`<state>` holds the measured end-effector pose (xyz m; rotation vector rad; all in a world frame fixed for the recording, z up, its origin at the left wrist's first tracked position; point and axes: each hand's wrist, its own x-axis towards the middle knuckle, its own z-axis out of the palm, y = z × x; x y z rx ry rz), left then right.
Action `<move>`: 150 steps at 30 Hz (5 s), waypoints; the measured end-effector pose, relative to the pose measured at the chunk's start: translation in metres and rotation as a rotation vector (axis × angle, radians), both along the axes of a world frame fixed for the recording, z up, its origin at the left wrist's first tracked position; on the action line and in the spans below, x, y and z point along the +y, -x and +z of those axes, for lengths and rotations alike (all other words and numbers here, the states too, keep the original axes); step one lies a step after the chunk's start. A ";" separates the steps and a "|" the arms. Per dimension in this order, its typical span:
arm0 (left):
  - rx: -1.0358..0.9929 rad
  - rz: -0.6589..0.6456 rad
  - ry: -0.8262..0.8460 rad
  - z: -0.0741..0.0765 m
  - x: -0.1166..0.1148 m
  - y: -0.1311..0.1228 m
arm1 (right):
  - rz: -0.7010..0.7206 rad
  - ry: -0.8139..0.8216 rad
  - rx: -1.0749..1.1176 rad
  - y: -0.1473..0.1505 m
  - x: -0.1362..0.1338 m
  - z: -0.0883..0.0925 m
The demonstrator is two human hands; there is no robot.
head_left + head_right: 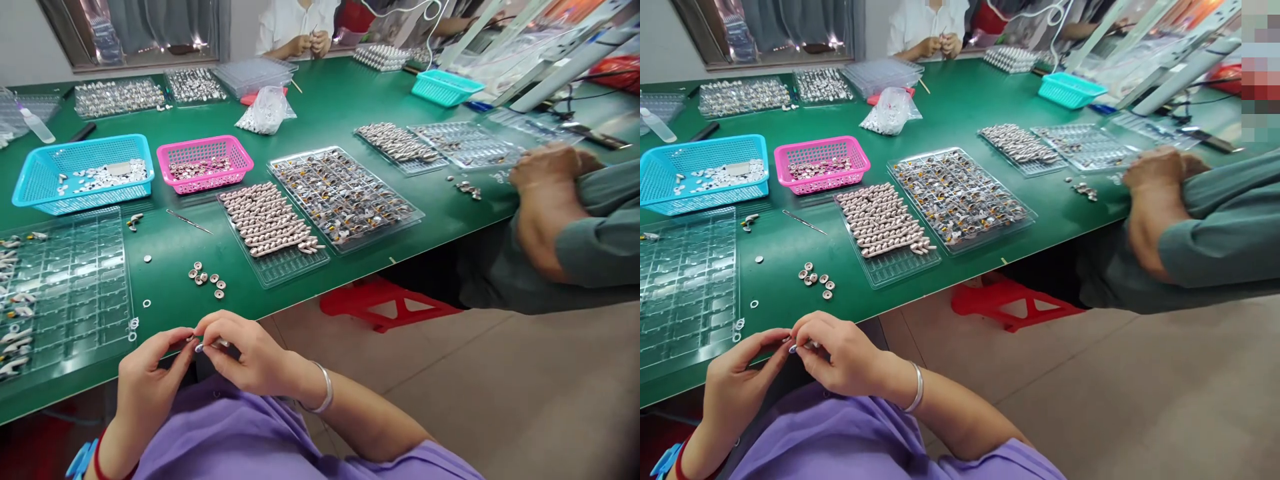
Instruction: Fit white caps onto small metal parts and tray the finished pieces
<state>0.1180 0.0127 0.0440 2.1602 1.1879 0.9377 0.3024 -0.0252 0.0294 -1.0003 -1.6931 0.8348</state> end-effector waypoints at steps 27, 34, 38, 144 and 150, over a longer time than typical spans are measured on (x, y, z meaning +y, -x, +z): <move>-0.360 0.046 0.474 0.002 -0.015 0.004 | -0.032 0.431 0.253 0.009 -0.004 0.015; -0.384 -0.011 0.466 -0.001 -0.017 0.005 | -0.038 0.436 0.294 0.014 -0.004 0.012; -0.380 0.008 0.443 -0.002 -0.018 0.006 | -0.035 0.452 0.295 0.013 -0.004 0.012; -0.069 -0.157 -0.242 0.018 -0.025 0.007 | 0.442 1.011 1.078 0.030 -0.009 -0.031; -0.075 -0.152 -0.202 0.017 -0.026 0.009 | 0.422 1.034 1.089 0.031 -0.011 -0.029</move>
